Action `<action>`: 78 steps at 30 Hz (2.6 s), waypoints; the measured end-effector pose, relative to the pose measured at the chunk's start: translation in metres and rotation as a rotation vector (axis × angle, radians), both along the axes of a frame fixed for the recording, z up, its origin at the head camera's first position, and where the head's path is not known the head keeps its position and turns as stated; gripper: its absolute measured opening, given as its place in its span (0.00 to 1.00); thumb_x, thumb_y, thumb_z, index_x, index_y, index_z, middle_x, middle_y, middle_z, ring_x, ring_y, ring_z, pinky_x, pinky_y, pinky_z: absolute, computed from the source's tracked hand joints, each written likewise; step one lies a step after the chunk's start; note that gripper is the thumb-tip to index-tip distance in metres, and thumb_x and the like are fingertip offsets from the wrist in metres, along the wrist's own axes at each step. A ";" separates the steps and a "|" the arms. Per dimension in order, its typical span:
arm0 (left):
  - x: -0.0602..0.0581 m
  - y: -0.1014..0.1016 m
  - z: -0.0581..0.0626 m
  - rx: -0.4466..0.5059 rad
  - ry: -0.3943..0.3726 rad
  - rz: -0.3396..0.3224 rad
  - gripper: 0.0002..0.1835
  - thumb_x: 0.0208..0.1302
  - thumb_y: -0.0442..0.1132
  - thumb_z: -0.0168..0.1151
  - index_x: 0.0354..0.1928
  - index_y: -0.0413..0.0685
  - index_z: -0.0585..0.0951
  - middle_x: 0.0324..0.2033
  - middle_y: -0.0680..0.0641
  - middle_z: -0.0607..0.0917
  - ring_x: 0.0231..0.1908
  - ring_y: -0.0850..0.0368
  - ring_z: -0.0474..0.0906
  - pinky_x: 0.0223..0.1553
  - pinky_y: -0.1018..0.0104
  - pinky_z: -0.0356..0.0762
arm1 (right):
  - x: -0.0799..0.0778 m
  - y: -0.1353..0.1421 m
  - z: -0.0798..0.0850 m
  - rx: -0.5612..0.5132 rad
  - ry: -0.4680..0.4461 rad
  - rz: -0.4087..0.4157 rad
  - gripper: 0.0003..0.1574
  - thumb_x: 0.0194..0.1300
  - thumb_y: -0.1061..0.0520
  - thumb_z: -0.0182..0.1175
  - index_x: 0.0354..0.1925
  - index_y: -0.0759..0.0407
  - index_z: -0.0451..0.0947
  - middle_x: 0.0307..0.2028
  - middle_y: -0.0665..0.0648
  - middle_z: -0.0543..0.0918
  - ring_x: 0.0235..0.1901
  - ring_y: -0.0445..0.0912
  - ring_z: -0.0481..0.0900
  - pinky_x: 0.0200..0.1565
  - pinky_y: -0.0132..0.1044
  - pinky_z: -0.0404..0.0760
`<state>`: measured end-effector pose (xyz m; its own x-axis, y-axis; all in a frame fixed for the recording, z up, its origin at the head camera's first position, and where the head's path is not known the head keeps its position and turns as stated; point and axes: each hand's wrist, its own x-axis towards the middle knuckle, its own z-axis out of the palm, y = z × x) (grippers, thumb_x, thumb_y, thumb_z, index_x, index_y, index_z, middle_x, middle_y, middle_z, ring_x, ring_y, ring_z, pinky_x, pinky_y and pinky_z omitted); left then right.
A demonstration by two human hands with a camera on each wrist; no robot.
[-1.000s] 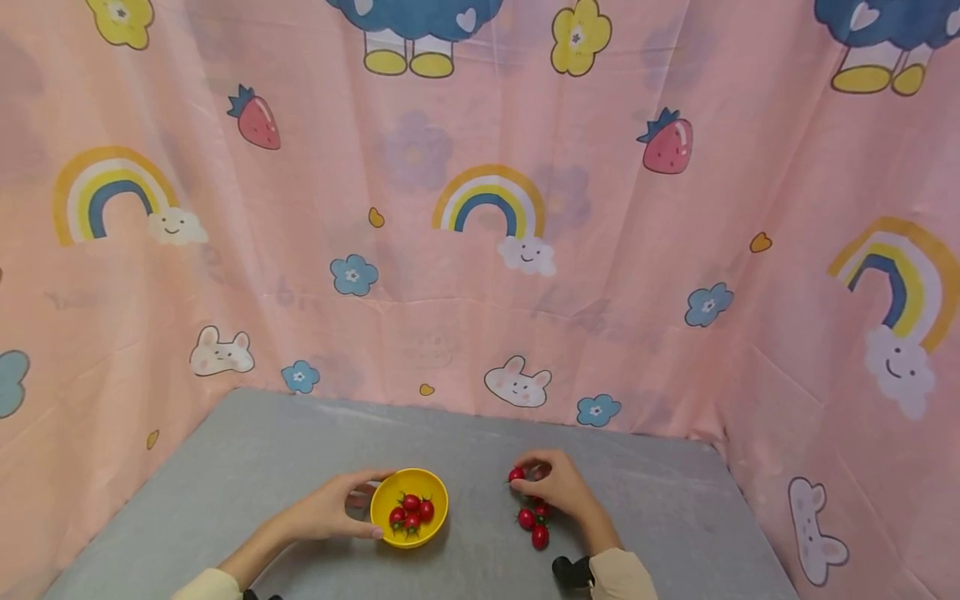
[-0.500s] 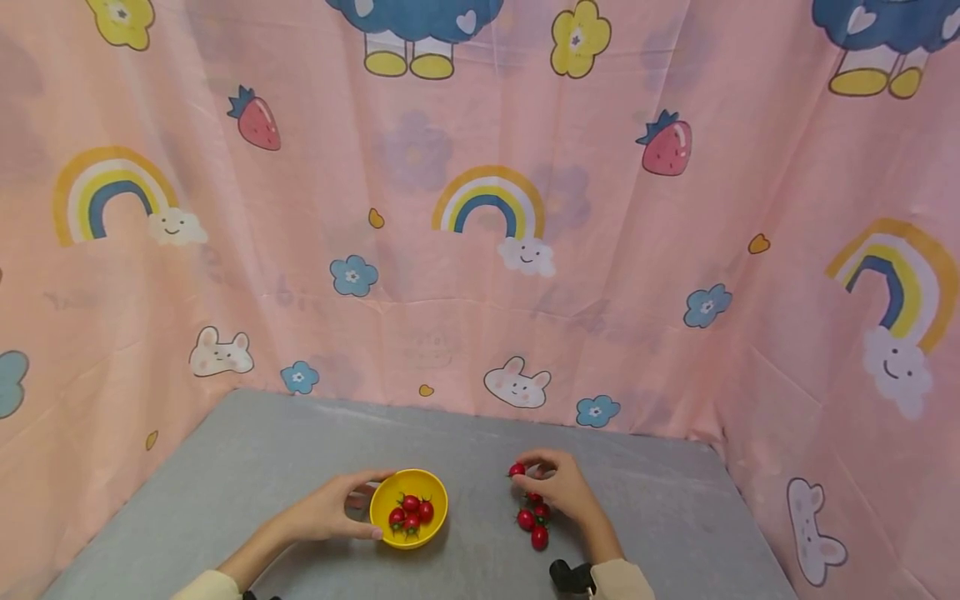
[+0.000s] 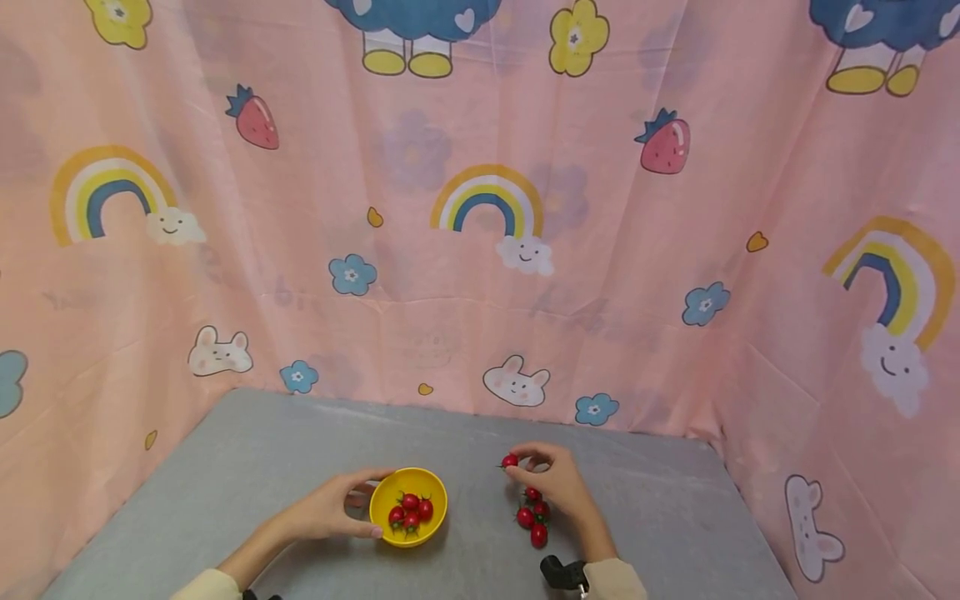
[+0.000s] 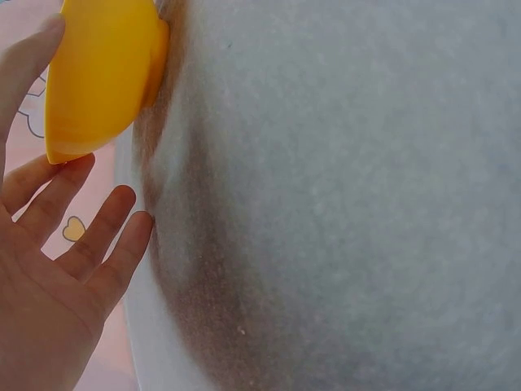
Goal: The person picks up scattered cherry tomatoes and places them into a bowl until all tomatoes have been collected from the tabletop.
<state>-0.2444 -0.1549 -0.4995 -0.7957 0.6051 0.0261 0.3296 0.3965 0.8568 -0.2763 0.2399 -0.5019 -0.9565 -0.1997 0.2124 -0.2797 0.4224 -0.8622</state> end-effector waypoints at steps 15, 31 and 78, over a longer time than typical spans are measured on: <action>0.001 0.000 0.001 0.018 -0.018 -0.001 0.40 0.61 0.44 0.76 0.73 0.47 0.70 0.67 0.44 0.73 0.58 0.46 0.76 0.58 0.48 0.76 | -0.004 -0.032 0.009 0.006 0.077 0.049 0.16 0.61 0.52 0.75 0.46 0.56 0.87 0.38 0.49 0.86 0.37 0.49 0.78 0.39 0.37 0.80; 0.000 0.000 -0.002 -0.001 0.004 0.002 0.40 0.61 0.47 0.76 0.73 0.46 0.70 0.67 0.44 0.73 0.58 0.47 0.76 0.58 0.52 0.77 | 0.000 -0.073 0.015 -0.049 0.077 0.152 0.14 0.62 0.53 0.74 0.45 0.55 0.88 0.38 0.50 0.87 0.36 0.49 0.78 0.38 0.36 0.80; 0.002 0.001 0.000 -0.015 0.014 0.015 0.40 0.61 0.46 0.76 0.72 0.45 0.70 0.67 0.43 0.74 0.58 0.47 0.76 0.58 0.51 0.77 | 0.017 -0.064 0.011 -0.018 -0.006 0.242 0.15 0.63 0.60 0.72 0.49 0.59 0.85 0.45 0.64 0.85 0.37 0.54 0.78 0.38 0.38 0.78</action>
